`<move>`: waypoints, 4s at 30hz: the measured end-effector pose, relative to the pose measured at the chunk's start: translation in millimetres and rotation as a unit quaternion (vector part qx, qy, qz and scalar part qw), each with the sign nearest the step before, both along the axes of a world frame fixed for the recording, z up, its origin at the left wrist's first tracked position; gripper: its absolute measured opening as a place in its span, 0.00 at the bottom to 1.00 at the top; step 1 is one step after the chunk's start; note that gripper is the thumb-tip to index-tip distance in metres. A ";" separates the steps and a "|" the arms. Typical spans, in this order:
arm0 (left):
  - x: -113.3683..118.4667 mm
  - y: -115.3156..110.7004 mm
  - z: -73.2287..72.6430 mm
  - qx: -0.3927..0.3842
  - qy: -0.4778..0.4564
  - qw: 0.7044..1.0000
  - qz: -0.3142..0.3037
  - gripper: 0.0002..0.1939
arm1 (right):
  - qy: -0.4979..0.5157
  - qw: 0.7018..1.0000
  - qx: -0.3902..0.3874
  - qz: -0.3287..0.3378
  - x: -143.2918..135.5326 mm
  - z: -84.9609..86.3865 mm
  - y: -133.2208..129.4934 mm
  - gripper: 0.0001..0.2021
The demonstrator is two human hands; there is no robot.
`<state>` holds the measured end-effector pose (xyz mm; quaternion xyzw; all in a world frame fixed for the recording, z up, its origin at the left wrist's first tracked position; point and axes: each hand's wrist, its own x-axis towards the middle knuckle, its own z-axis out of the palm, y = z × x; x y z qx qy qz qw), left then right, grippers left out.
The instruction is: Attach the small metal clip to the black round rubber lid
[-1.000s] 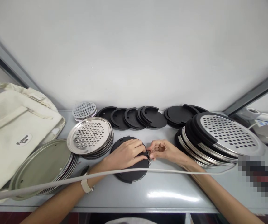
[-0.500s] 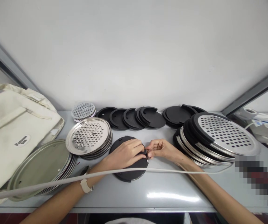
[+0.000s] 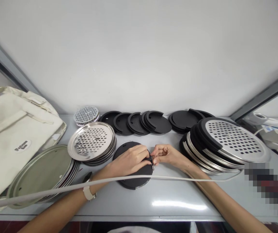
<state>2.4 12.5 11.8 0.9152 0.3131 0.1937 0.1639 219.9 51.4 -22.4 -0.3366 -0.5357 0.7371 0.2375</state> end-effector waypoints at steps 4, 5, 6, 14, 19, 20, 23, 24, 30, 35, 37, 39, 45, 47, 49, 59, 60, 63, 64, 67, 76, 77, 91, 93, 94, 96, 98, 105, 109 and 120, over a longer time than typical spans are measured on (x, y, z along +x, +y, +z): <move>0.3 0.2 0.2 -0.002 -0.002 1.000 0.004 0.09 | 0.015 1.000 0.005 -0.001 -1.0 3.0 0.1 0.15; 0.4 0.2 0.3 -0.001 -0.003 1.000 0.003 0.09 | 0.016 1.000 0.005 -0.001 -1.1 3.6 0.0 0.14; 0.5 0.2 0.4 0.001 -0.002 1.000 0.001 0.09 | 0.016 1.000 0.004 0.000 -1.3 4.2 -0.1 0.14; 0.2 -0.1 3.6 -0.013 0.004 1.000 0.001 0.08 | -0.004 1.000 -0.021 0.007 -0.3 0.0 1.5 0.14; -0.3 -0.2 3.4 -0.014 0.004 1.000 0.002 0.08 | -0.013 0.999 -0.031 -0.002 -2.1 0.1 2.6 0.15; -0.5 -0.3 3.2 -0.016 0.003 1.000 0.004 0.07 | -0.014 0.999 -0.032 -0.004 -2.6 0.5 2.6 0.15; -1.3 -0.5 3.4 -0.023 0.002 1.000 0.008 0.07 | -0.021 0.999 -0.030 -0.008 -3.9 1.3 2.5 0.15; -1.6 -0.4 3.6 -0.025 0.004 1.000 0.008 0.06 | -0.024 0.999 -0.029 -0.010 -4.3 1.6 2.4 0.15; -1.9 -0.3 4.9 -0.028 0.011 1.000 0.007 0.07 | -0.030 0.999 -0.034 -0.011 -6.4 6.4 2.2 0.14; -2.2 -0.9 5.8 -0.024 0.004 1.000 0.010 0.07 | -0.038 0.998 -0.042 -0.001 -6.6 6.7 5.0 0.15; -2.3 -0.7 5.5 -0.023 0.003 1.000 0.008 0.07 | -0.043 0.998 -0.042 0.003 -6.1 4.4 6.6 0.15; -2.4 -0.3 5.0 -0.020 0.001 1.000 0.006 0.07 | -0.045 0.998 -0.037 0.006 -5.5 2.3 8.0 0.15; -2.9 0.2 3.6 -0.030 -0.002 1.000 0.000 0.07 | -0.055 0.998 -0.031 0.014 -7.8 8.6 9.4 0.15; -3.6 0.4 2.9 -0.036 -0.012 0.999 0.001 0.06 | -0.060 0.998 -0.024 0.024 -9.1 12.1 9.2 0.16; -4.3 1.0 2.1 -0.040 -0.019 0.999 0.004 0.06 | -0.061 0.997 -0.025 0.030 -9.5 13.0 9.3 0.17; -6.3 1.5 2.2 -0.043 -0.029 0.998 0.017 0.06 | -0.002 0.999 0.010 0.053 -3.5 6.4 12.3 0.16; -6.2 1.1 2.1 -0.036 -0.021 0.999 0.018 0.07 | 0.000 0.998 0.013 0.055 -3.6 7.3 12.0 0.16; -5.5 0.1 1.2 -0.004 0.000 1.000 0.020 0.08 | 0.000 0.998 0.027 0.055 -4.1 11.0 10.1 0.15; -5.1 -0.2 0.9 0.008 0.005 1.000 0.021 0.08 | -0.003 0.998 0.032 0.054 -4.2 12.4 9.2 0.15; -3.7 -0.6 0.3 0.041 0.013 0.999 0.022 0.07 | -0.019 0.997 0.045 0.056 -3.7 16.6 6.9 0.14; 0.9 -0.6 -6.1 0.079 0.025 0.996 0.045 0.08 | -0.021 0.998 0.058 0.032 -3.9 16.4 3.2 0.12; 2.2 -0.6 -7.0 0.082 0.025 0.995 0.051 0.08 | -0.025 0.997 0.065 0.028 -4.0 15.4 2.8 0.12; 14.9 -4.3 -14.7 0.054 0.000 0.986 0.157 0.06 | -0.094 0.980 0.175 -0.010 -4.5 14.1 -2.8 0.14; 14.9 -4.5 -14.4 0.049 -0.007 0.987 0.152 0.07 | -0.113 0.974 0.195 -0.011 -3.4 15.1 -5.2 0.14; 14.9 -4.6 -14.3 0.047 -0.011 0.988 0.149 0.08 | -0.121 0.972 0.203 -0.010 -2.9 15.4 -6.3 0.14; 14.7 -4.7 -14.5 0.042 -0.018 0.988 0.145 0.10 | -0.131 0.966 0.220 -0.013 -2.4 15.8 -7.7 0.13; 14.6 -4.6 -14.8 0.035 -0.023 0.989 0.140 0.11 | -0.137 0.961 0.240 -0.020 -2.4 16.0 -8.5 0.13; 14.2 -2.3 -13.0 -0.008 -0.042 0.997 0.068 0.13 | -0.147 0.953 0.265 -0.016 -1.7 16.8 -11.5 0.13; 14.1 -2.2 -11.0 -0.060 -0.054 0.994 0.073 0.13 | -0.156 0.953 0.259 -0.005 -1.2 19.2 -12.7 0.12; 15.4 -1.7 -6.6 -0.124 -0.071 0.986 0.090 0.15 | -0.181 0.949 0.256 0.015 0.4 22.5 -13.7 0.12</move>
